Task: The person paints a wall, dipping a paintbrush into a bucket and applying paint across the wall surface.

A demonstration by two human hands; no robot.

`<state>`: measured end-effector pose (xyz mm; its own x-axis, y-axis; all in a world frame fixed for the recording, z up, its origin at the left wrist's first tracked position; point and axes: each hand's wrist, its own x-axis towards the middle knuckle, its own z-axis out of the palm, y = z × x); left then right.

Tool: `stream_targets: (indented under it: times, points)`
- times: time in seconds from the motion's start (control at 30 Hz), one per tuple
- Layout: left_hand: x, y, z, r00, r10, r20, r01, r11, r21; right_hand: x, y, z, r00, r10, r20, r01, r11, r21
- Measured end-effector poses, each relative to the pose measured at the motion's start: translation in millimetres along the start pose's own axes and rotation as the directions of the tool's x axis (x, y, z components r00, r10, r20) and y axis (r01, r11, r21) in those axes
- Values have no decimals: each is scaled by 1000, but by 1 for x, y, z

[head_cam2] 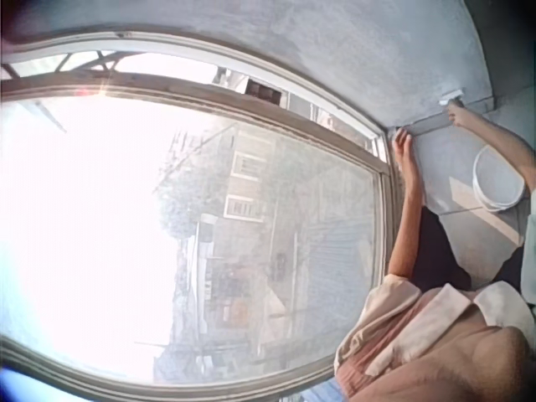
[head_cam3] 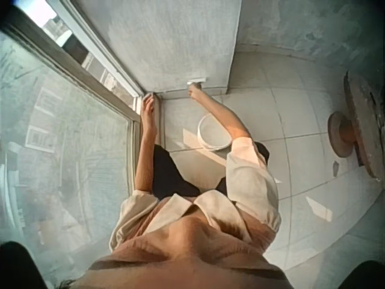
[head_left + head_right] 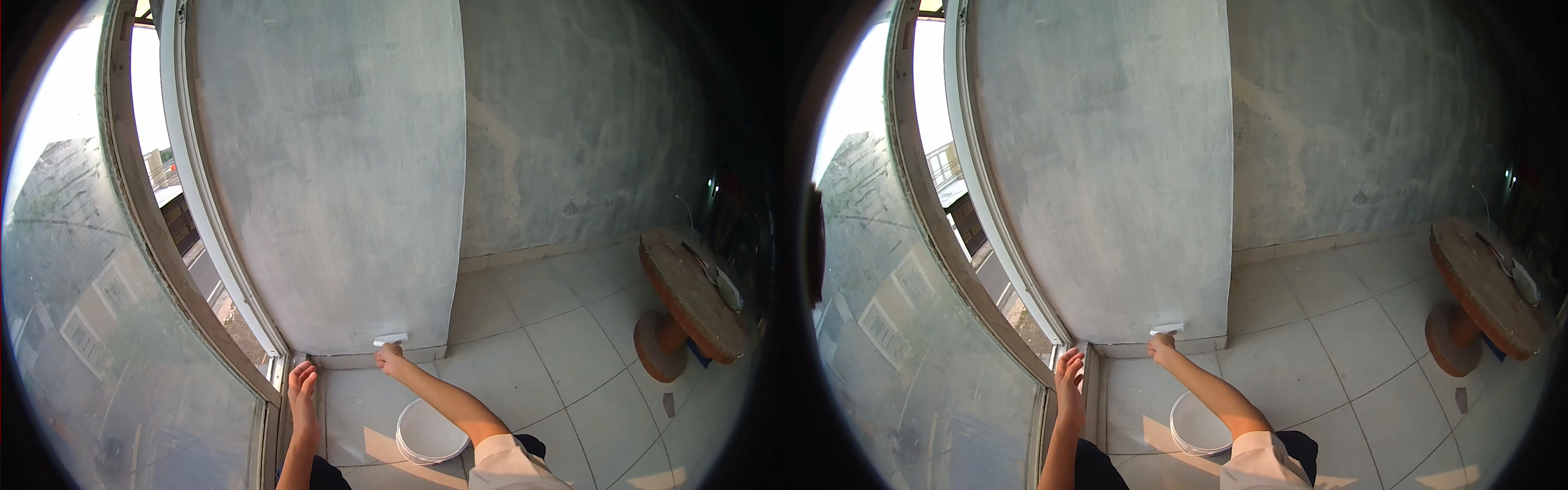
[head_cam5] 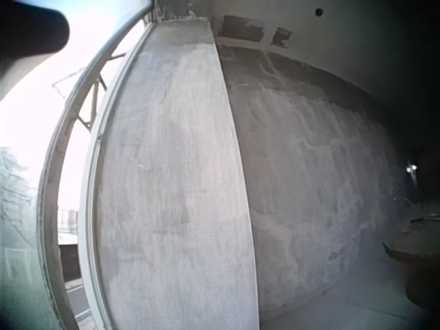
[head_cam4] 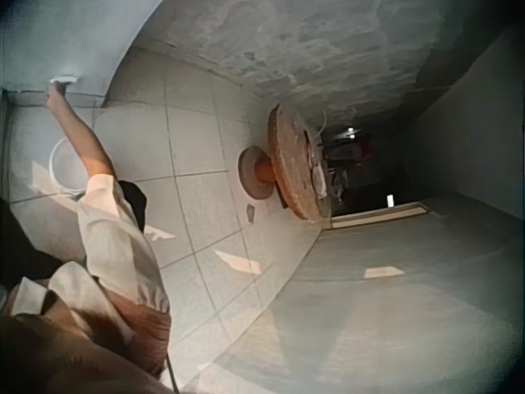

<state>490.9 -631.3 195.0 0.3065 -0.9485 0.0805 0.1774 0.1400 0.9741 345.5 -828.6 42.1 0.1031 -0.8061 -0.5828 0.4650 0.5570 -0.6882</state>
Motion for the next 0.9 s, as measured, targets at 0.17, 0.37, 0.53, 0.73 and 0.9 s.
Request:
stream_targets:
  times: [0.17,0.37,0.53,0.73,0.9]
  points:
    - [3,3,-13,999,7,-34,-9,999,-50,-116,-77,-2,988,-49,145,36,995,89]
    - [-9,20,1,999,38,14,-37,997,-66,-170,-85,-95,951,-210,226,226,973,-44]
    - [-7,12,-2,999,-4,36,5,999,-47,-82,-39,-169,994,104,22,-101,987,-124]
    - [4,-5,-2,1000,-17,18,17,1000,12,-39,-49,-156,999,-4,-51,0,996,-84]
    - [8,-11,-4,999,-28,22,27,998,48,-79,-134,-110,992,-37,119,36,999,11]
